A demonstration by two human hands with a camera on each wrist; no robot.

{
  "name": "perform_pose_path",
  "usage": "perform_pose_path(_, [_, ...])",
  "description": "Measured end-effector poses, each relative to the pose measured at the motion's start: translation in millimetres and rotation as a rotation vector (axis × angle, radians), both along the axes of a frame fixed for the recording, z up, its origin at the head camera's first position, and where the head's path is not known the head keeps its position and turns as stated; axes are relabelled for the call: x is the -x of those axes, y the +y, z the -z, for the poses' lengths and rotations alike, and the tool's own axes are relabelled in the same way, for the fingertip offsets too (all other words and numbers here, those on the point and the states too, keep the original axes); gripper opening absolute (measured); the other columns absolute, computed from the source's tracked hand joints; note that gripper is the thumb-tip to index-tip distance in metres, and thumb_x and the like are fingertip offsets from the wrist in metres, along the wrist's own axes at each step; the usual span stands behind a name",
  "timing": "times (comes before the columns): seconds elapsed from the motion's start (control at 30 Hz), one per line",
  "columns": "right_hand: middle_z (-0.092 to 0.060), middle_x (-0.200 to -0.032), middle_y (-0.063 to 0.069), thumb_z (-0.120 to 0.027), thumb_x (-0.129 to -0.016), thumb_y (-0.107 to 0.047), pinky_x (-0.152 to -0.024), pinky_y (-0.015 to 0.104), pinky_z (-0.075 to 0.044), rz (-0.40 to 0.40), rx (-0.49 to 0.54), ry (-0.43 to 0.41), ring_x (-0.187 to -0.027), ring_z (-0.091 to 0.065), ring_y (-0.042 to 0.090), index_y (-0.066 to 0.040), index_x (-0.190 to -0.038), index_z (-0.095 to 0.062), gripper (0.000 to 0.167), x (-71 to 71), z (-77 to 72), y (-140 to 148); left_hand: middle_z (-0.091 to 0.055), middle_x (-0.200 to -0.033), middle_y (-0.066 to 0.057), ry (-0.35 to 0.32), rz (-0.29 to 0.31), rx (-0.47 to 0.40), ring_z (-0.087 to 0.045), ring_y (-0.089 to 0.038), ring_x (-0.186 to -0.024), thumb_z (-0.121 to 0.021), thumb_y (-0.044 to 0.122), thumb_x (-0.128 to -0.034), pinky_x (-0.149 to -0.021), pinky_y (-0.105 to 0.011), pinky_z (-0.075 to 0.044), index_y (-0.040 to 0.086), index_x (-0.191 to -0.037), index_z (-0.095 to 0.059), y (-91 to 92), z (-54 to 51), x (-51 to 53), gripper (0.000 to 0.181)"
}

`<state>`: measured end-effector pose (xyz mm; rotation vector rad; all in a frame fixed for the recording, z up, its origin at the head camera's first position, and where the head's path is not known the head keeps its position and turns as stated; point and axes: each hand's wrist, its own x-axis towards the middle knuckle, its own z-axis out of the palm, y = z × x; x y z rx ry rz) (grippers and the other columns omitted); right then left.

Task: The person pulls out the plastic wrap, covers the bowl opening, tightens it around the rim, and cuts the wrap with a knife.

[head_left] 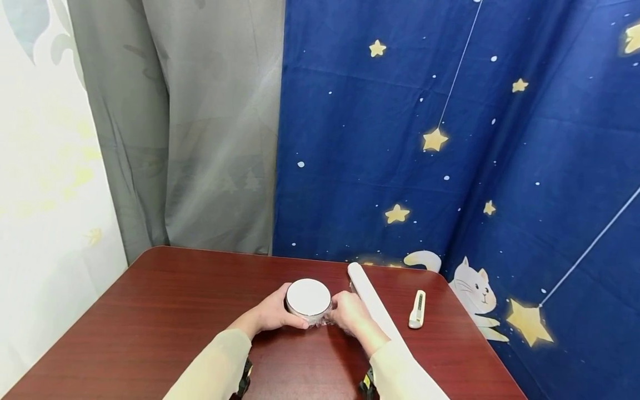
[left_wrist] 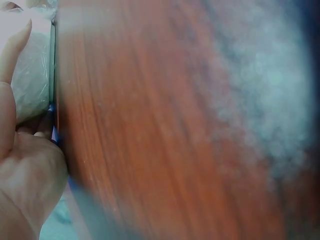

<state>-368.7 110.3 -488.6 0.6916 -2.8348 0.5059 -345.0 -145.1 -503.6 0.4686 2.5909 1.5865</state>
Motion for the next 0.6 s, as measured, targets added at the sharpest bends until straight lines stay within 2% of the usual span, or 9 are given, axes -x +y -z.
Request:
perform_pose_path(0.1, [-0.067, -0.056, -0.002, -0.084, -0.09, -0.011, -0.052, 0.029, -0.056, 0.071, 0.183, -0.247, -0.049, -0.062, 0.007, -0.012, -0.078, -0.069, 0.019, 0.0, -0.6, -2.4, -0.067, -0.145, -0.011, -0.001, -0.001, 0.0, -0.061, -0.025, -0.131, -0.105, 0.027, -0.0689, -0.118, -0.051, -0.045, 0.003, -0.156, -0.046, -0.4, -1.3, -0.4, 0.108])
perform_pose_path(0.13, [-0.067, -0.054, 0.0, -0.083, -0.09, -0.007, -0.049, 0.027, -0.056, 0.101, 0.24, -0.316, -0.045, -0.062, 0.006, -0.009, -0.079, -0.068, 0.02, -4.8, -7.0, -5.8, -0.067, -0.145, -0.011, 0.0, 0.0, 0.001, -0.061, -0.025, -0.131, -0.105, 0.027, -0.0689, -0.118, -0.051, -0.045, 0.003, -0.156, -0.046, -0.1, -0.9, 0.0, 0.108])
perform_pose_path(0.17, [-0.067, -0.052, 0.003, -0.083, -0.09, -0.003, -0.048, 0.027, -0.057, 0.13, 0.306, -0.379, -0.043, -0.063, 0.009, -0.007, -0.08, -0.067, 0.02, -8.6, -11.5, -8.6, -0.067, -0.145, -0.011, 0.002, 0.0, -0.001, -0.062, -0.025, -0.131, -0.106, 0.027, -0.0688, -0.118, -0.052, -0.045, 0.003, -0.156, -0.046, 0.0, -1.0, -0.2, 0.108])
perform_pose_path(0.23, [-0.072, -0.059, 0.008, -0.079, -0.092, 0.003, -0.05, 0.026, -0.059, 0.163, 0.413, -0.446, -0.048, -0.068, 0.011, 0.0, -0.085, -0.069, 0.012, -8.4, -11.5, -10.6, -0.067, -0.145, -0.011, 0.002, 0.004, -0.005, -0.061, -0.026, -0.131, -0.106, 0.027, -0.0689, -0.118, -0.052, -0.045, 0.002, -0.156, -0.046, 0.5, -0.9, 0.1, 0.108])
perform_pose_path(0.3, [-0.075, -0.067, 0.008, -0.073, -0.091, 0.007, -0.056, 0.026, -0.062, 0.168, 0.479, -0.445, -0.056, -0.073, 0.012, 0.005, -0.089, -0.074, 0.003, -7.8, -10.9, -12.4, -0.067, -0.145, -0.011, 0.002, 0.007, -0.003, -0.061, -0.025, -0.132, -0.105, 0.027, -0.0689, -0.118, -0.051, -0.045, 0.002, -0.156, -0.046, 1.1, -1.0, 0.5, 0.109])
perform_pose_path(0.37, [-0.077, -0.075, 0.008, -0.065, -0.091, 0.008, -0.065, 0.031, -0.066, 0.165, 0.556, -0.454, -0.066, -0.077, 0.016, 0.01, -0.096, -0.077, 0.013, -7.5, -11.5, -14.6, -0.067, -0.145, -0.011, 0.001, 0.006, 0.0, -0.061, -0.025, -0.132, -0.105, 0.027, -0.0691, -0.117, -0.051, -0.045, 0.003, -0.156, -0.046, 1.4, -2.0, 0.4, 0.108])
perform_pose_path(0.47, [-0.075, -0.083, 0.007, -0.056, -0.089, 0.007, -0.076, 0.036, -0.068, 0.146, 0.649, -0.472, -0.074, -0.075, 0.016, 0.012, -0.105, -0.079, 0.028, -10.2, -12.3, -17.3, -0.067, -0.145, -0.01, 0.007, -0.001, 0.013, -0.062, -0.025, -0.131, -0.105, 0.028, -0.0689, -0.117, -0.05, -0.046, 0.003, -0.156, -0.046, 2.2, -2.1, 0.1, 0.108])
perform_pose_path(0.53, [-0.076, -0.088, 0.008, -0.055, -0.093, 0.004, -0.081, 0.038, -0.068, 0.146, 0.705, -0.487, -0.078, -0.073, 0.014, 0.013, -0.109, -0.078, 0.029, -11.7, -11.8, -18.6, -0.068, -0.144, -0.01, 0.01, -0.006, 0.017, -0.062, -0.025, -0.131, -0.105, 0.028, -0.0688, -0.117, -0.051, -0.046, 0.003, -0.155, -0.047, 2.7, -2.3, -0.6, 0.107])
perform_pose_path(0.6, [-0.077, -0.092, 0.01, -0.059, -0.094, 0.003, -0.081, 0.034, -0.066, 0.154, 0.732, -0.482, -0.08, -0.07, 0.012, 0.012, -0.111, -0.078, 0.027, -12.1, -10.1, -19.2, -0.068, -0.144, -0.01, 0.014, -0.009, 0.019, -0.062, -0.026, -0.131, -0.105, 0.028, -0.0688, -0.117, -0.052, -0.046, 0.002, -0.155, -0.047, 3.1, -2.5, -1.3, 0.107])
